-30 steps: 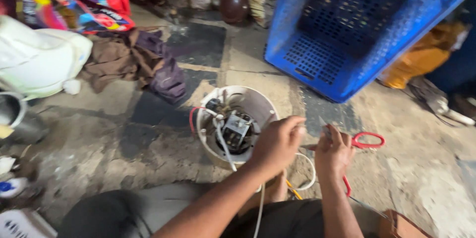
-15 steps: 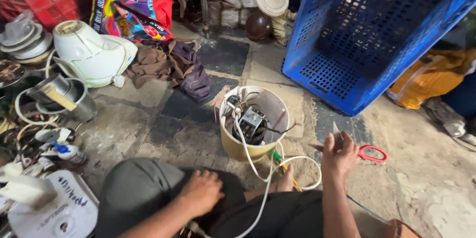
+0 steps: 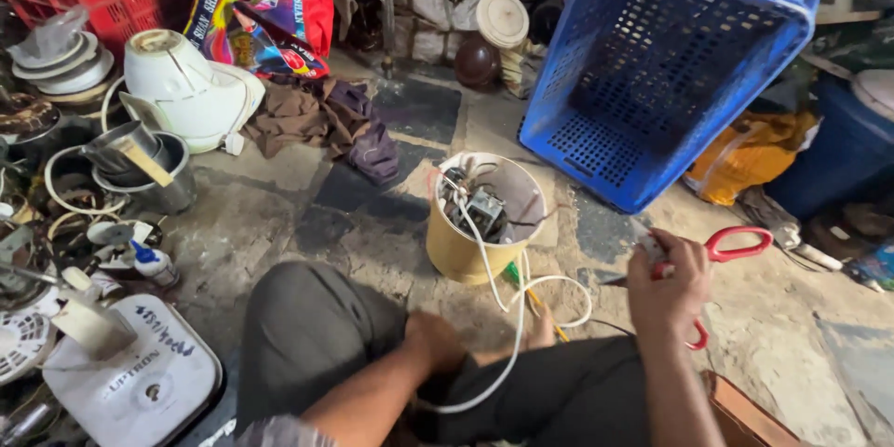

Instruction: The person sits on the floor and uses red scissors to strip the insulation from wires connected to a small electrical component inside a white bucket. They then use a screwdriver to tighten connections on the component.

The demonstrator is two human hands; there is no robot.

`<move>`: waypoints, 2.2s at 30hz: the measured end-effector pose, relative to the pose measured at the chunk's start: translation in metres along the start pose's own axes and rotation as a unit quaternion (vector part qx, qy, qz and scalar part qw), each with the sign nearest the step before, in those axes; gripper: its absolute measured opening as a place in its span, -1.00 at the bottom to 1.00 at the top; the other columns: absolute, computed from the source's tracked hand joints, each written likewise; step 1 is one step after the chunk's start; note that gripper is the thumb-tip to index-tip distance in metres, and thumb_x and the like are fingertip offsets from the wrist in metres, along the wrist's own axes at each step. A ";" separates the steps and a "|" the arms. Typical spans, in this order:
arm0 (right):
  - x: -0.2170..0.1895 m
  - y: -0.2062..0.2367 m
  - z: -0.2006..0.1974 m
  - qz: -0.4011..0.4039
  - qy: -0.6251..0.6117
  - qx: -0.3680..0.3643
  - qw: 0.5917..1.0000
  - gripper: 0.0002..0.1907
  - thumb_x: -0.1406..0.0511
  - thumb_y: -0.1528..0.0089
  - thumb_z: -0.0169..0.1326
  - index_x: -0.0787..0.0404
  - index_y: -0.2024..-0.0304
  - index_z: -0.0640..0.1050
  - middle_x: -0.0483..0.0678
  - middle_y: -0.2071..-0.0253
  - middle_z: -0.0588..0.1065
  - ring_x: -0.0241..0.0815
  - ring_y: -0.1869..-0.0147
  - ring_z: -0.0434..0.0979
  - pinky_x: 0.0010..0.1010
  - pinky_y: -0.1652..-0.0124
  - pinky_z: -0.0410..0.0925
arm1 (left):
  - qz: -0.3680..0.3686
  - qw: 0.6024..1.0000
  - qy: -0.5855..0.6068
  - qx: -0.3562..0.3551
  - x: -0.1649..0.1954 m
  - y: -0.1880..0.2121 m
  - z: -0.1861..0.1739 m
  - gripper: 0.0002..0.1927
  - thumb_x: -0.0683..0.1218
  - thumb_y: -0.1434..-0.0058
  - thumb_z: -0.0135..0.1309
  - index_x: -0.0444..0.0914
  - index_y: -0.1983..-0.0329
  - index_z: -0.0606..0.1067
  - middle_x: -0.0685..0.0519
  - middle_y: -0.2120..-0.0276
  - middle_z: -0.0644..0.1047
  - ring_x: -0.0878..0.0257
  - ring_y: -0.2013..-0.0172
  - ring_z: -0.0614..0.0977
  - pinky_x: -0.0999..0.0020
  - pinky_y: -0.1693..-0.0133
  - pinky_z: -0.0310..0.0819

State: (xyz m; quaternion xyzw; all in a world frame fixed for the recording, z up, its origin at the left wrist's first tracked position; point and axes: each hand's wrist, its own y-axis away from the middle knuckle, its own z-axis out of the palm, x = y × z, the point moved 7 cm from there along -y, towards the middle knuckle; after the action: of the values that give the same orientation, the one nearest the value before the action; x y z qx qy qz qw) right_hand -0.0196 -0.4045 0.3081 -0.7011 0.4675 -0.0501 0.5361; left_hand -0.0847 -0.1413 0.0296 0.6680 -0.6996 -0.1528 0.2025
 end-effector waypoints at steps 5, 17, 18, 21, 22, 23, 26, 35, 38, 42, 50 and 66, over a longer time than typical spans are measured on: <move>0.064 -0.009 0.097 0.138 0.033 -0.198 0.970 -0.66 0.30 -0.18 0.23 0.25 0.00 0.62 0.07 0.14 0.60 -0.02 0.06 0.61 -0.19 0.07 0.43 | 0.023 0.998 0.037 -0.055 -0.025 0.004 0.013 -0.42 0.23 -0.40 -0.25 -0.23 -0.12 0.59 -0.12 -0.16 0.56 -0.03 -0.20 0.54 0.02 -0.25 0.23; 0.260 0.099 0.327 0.233 0.079 -0.634 0.733 -0.64 0.20 -0.11 0.30 0.16 0.07 0.67 0.03 0.22 0.69 -0.11 0.16 0.73 -0.31 0.21 0.48 | 0.048 0.847 0.217 0.483 -0.087 0.008 -0.184 -0.91 -0.11 -0.25 0.14 -0.19 0.20 0.54 -0.02 0.35 0.53 0.01 0.28 0.60 0.07 0.24 0.48; 0.265 0.106 0.334 0.197 0.090 -0.646 0.732 -0.61 0.19 -0.07 0.35 0.11 0.05 0.68 -0.02 0.21 0.69 -0.16 0.13 0.71 -0.37 0.18 0.47 | 0.077 0.848 0.192 0.488 -0.083 0.005 -0.196 -0.88 -0.11 -0.26 0.14 -0.18 0.15 0.55 0.01 0.29 0.53 0.04 0.23 0.58 0.09 0.19 0.47; 0.281 0.116 0.338 0.294 0.094 -0.656 0.689 -0.56 0.19 -0.11 0.28 0.02 -0.06 0.60 0.00 0.18 0.69 -0.08 0.15 0.71 -0.27 0.20 0.51 | 0.177 0.842 0.123 0.494 -0.073 -0.014 -0.226 -0.78 -0.07 -0.25 0.17 -0.14 0.04 0.54 0.10 0.14 0.52 0.11 0.06 0.54 0.09 0.02 0.40; 0.277 0.111 0.338 0.279 0.095 -0.645 0.705 -0.55 0.17 -0.11 0.28 0.03 -0.06 0.60 0.00 0.16 0.67 -0.09 0.17 0.71 -0.26 0.20 0.52 | 0.212 0.842 0.106 0.484 -0.068 -0.022 -0.231 -0.74 -0.02 -0.23 0.20 -0.12 0.03 0.52 0.11 0.11 0.52 0.13 -0.01 0.53 0.07 -0.05 0.36; 0.271 0.103 0.337 0.263 0.097 -0.634 0.720 -0.54 0.16 -0.10 0.28 0.04 -0.06 0.60 0.00 0.14 0.66 -0.09 0.18 0.70 -0.26 0.20 0.53 | 0.248 0.839 0.089 0.475 -0.063 -0.027 -0.234 -0.71 0.02 -0.21 0.23 -0.10 0.03 0.50 0.13 0.08 0.51 0.14 -0.08 0.51 0.05 -0.13 0.32; 0.241 0.080 0.331 0.193 0.114 -0.633 0.741 -0.59 0.13 -0.07 0.29 0.04 0.04 0.67 -0.03 0.16 0.67 -0.15 0.16 0.66 -0.28 0.14 0.48 | 0.286 0.857 0.042 0.428 -0.062 -0.039 -0.233 -0.50 0.15 -0.13 0.26 -0.15 -0.05 0.47 0.00 0.07 0.46 0.09 -0.10 0.44 -0.07 -0.23 0.17; 0.113 0.056 0.272 0.219 -0.130 -0.697 0.670 -0.69 0.14 -0.12 0.25 0.24 0.26 0.72 -0.02 0.34 0.70 -0.27 0.24 0.65 -0.35 0.20 0.49 | 0.242 0.906 0.070 0.340 -0.085 -0.040 -0.238 -0.57 0.04 0.02 0.25 -0.14 0.09 0.44 0.04 0.00 0.51 0.02 -0.22 0.46 -0.10 -0.31 0.09; 0.086 0.058 0.272 0.194 -0.136 -0.674 0.700 -0.68 0.13 -0.14 0.23 0.22 0.20 0.71 -0.06 0.37 0.69 -0.25 0.26 0.66 -0.36 0.19 0.51 | 0.184 0.910 0.220 0.298 -0.077 -0.059 -0.248 -0.72 -0.23 -0.13 0.05 -0.13 0.09 0.56 0.09 0.14 0.64 0.11 0.10 0.69 0.06 -0.27 0.33; 0.075 0.064 0.280 0.184 -0.155 -0.663 0.709 -0.64 0.13 -0.15 0.24 0.21 0.11 0.67 -0.10 0.32 0.68 -0.23 0.18 0.72 -0.37 0.10 0.54 | 0.149 0.886 0.265 0.351 -0.043 -0.093 -0.266 -0.85 -0.11 -0.25 0.12 -0.20 0.14 0.59 -0.01 0.22 0.60 0.04 0.30 0.68 0.16 0.18 0.56; 0.088 0.061 0.277 0.125 -0.129 -0.661 0.729 -0.69 0.18 -0.13 0.25 0.20 0.15 0.71 -0.07 0.33 0.68 -0.22 0.22 0.68 -0.33 0.16 0.51 | 0.172 0.902 0.120 0.377 -0.029 -0.112 -0.259 -0.90 -0.12 -0.17 0.18 -0.25 0.31 0.61 -0.05 0.25 0.59 -0.01 0.12 0.61 0.08 0.06 0.50; 0.014 -0.018 0.301 0.029 -0.051 -0.454 0.889 -0.68 0.33 -0.10 0.24 0.14 0.07 0.67 0.09 0.20 0.65 0.08 0.20 0.67 -0.18 0.13 0.48 | 0.048 0.939 0.098 0.326 -0.054 -0.122 -0.239 -0.72 -0.21 -0.07 0.09 -0.27 0.12 0.56 -0.05 0.12 0.59 0.01 -0.07 0.52 -0.15 -0.05 0.22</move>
State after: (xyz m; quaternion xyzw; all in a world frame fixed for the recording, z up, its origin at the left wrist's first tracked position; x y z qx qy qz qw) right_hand 0.1716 -0.2027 0.1898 -0.8556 0.4312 0.2196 0.1836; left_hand 0.1393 -0.0812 0.1741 0.6746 -0.7191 0.1597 0.0478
